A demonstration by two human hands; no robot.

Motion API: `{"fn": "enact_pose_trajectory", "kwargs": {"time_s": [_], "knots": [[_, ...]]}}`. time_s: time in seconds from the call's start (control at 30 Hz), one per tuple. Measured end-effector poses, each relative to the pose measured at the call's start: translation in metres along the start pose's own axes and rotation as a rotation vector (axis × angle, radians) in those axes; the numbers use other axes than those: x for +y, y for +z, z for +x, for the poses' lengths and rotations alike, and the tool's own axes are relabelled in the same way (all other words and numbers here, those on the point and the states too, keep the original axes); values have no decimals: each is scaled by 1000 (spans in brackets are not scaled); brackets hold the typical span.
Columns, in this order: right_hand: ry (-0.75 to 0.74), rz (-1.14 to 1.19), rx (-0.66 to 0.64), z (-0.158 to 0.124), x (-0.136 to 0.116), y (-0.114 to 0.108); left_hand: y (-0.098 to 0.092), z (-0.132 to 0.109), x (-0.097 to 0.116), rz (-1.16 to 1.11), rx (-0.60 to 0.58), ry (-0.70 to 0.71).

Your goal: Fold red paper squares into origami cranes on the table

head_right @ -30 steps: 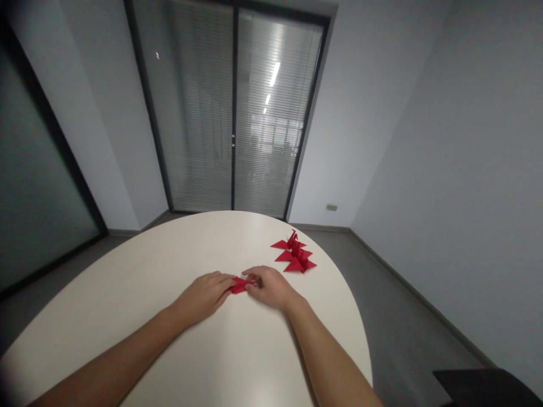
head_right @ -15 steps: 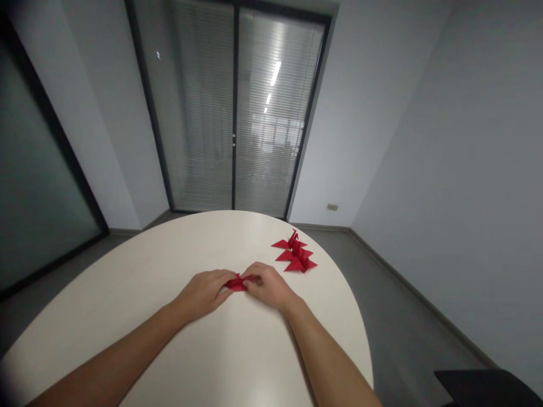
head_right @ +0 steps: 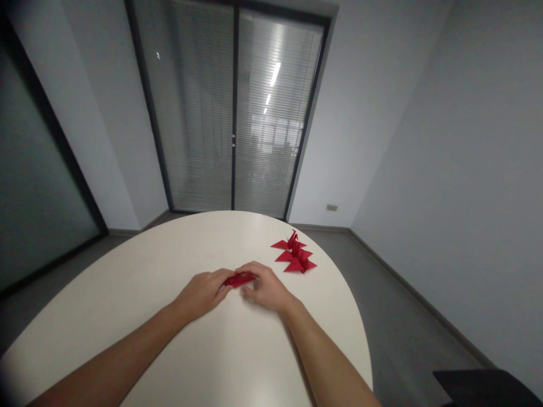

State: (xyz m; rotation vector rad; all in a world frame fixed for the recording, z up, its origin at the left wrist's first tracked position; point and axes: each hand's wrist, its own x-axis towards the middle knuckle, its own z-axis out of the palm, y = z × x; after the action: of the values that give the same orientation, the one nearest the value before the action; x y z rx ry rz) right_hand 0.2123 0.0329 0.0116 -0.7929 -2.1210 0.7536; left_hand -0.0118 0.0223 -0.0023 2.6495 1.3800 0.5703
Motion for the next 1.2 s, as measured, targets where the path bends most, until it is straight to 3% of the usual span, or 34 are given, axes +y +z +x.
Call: {"fn": "enact_pose_trajectory", "kwargs": {"time_s": [0.27,0.4,0.57,0.67,0.77,0.97,1.2], "knots": [[76,148,166,1,11,9,-2,2,10,-20,80,-146],[136,123,214,2,17,11,7,4,12,-359,202,-212],[295,434,147,3,25,13,21,13,12,-957,268,-271],[382,520,125,3,25,12,24,16,13,-1070,241,-362],[411,463,83,3,26,10,22,15,12,-944,191,-414],[461,226,60,0,33,10,13,9,16,-360,153,-431],[364,-134,44,0,33,6,10,6,21,-261,116,-396]]}}
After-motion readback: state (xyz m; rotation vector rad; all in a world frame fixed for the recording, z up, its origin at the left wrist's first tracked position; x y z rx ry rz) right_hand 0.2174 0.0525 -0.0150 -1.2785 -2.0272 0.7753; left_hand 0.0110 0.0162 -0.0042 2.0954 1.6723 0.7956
